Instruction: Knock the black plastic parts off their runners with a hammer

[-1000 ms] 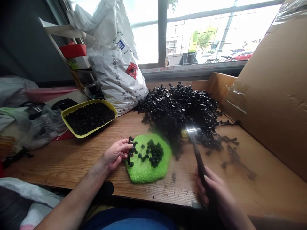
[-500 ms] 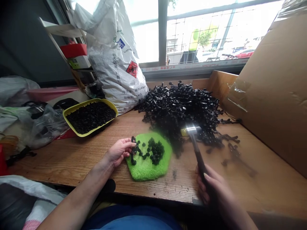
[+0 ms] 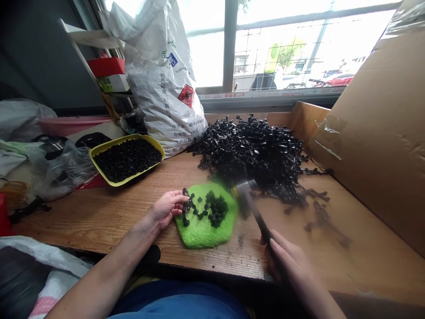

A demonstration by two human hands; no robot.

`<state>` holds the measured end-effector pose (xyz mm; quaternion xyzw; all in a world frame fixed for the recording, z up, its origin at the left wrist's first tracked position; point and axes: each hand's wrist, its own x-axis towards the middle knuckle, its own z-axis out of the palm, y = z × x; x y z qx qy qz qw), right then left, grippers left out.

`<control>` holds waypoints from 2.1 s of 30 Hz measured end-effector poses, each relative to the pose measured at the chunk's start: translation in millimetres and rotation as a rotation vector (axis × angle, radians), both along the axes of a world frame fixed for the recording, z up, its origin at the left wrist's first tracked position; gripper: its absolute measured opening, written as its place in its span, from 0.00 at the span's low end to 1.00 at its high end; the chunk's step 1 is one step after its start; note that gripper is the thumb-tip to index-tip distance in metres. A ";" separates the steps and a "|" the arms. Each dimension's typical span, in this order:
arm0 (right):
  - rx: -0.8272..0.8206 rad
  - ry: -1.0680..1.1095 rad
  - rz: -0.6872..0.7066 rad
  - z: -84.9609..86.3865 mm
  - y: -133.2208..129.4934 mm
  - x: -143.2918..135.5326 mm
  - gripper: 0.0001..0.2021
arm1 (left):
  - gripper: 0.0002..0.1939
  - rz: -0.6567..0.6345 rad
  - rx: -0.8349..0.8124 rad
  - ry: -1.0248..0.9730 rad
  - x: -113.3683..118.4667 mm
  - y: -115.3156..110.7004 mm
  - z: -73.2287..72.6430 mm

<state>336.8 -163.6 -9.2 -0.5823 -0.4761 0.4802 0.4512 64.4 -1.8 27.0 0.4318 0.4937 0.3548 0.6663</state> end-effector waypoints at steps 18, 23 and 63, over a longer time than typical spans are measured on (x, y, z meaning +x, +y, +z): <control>0.256 -0.938 0.237 36.2 26.9 -38.7 0.11 | 0.09 0.029 0.156 0.101 3.4 -0.2 -9.0; 0.347 -0.842 0.166 37.0 29.1 -39.1 0.11 | 0.08 0.010 0.168 0.094 3.5 1.8 -11.9; 0.196 -0.607 0.092 23.1 21.2 -23.9 0.16 | 0.07 -0.239 0.035 0.098 5.9 18.9 4.0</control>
